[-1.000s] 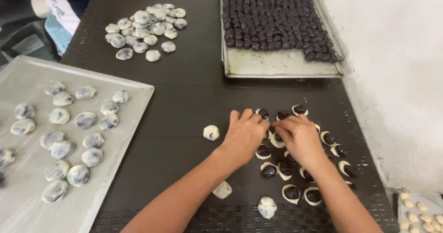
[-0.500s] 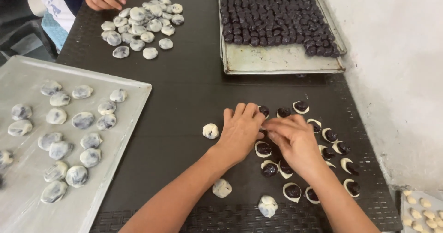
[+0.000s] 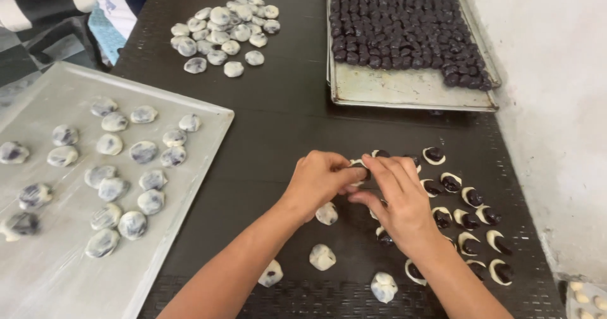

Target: Assembling pastries by filling white dough balls with dark filling and shaping them into decorative forms on a production table.

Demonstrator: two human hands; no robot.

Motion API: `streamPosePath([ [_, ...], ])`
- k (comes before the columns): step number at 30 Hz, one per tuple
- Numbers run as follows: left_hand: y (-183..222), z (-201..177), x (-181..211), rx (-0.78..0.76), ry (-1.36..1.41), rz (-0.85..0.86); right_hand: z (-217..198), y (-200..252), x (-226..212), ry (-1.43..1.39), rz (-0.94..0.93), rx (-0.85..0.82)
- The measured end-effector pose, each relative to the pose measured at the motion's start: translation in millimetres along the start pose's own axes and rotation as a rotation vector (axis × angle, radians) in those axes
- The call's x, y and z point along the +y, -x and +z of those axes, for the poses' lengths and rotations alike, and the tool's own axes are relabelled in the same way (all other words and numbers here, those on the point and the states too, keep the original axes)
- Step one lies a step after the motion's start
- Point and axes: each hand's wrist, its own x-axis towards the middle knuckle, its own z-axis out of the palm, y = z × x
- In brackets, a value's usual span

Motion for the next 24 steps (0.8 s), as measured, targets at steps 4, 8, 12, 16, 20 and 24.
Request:
streamPosePath([
  [4,31.0,-19.0,18.8,-0.025,0.109,-0.129,6.9,-8.4,-12.8,-0.061,-0.022,0.039],
  [8,40.6,-24.7,-1.6,0.093,0.100,0.081,10.5,-21.9,-34.2,-0.351,0.152,0.090],
  [12,40.6,-21.1,-23.4,0.154,0.694,-0.037,5.4,-33.2,-63.2,-0.489,0.240,0.069],
  [16,61.9,-44.5,-23.5,0.042,0.926,-0.211,3.2,-19.2,-75.3,-0.346,0.105,-0.042],
  [20,77.4,-53.0,-27.4,-0.081,0.915,-0.243,2.9,-28.4,-92.4,-0.313,-0.189,0.098],
  [24,73.6,-56.3,-44.9,0.049,-0.228,0.052,22.1,-10.2,-87.9,-0.390,0.082,-0.183],
])
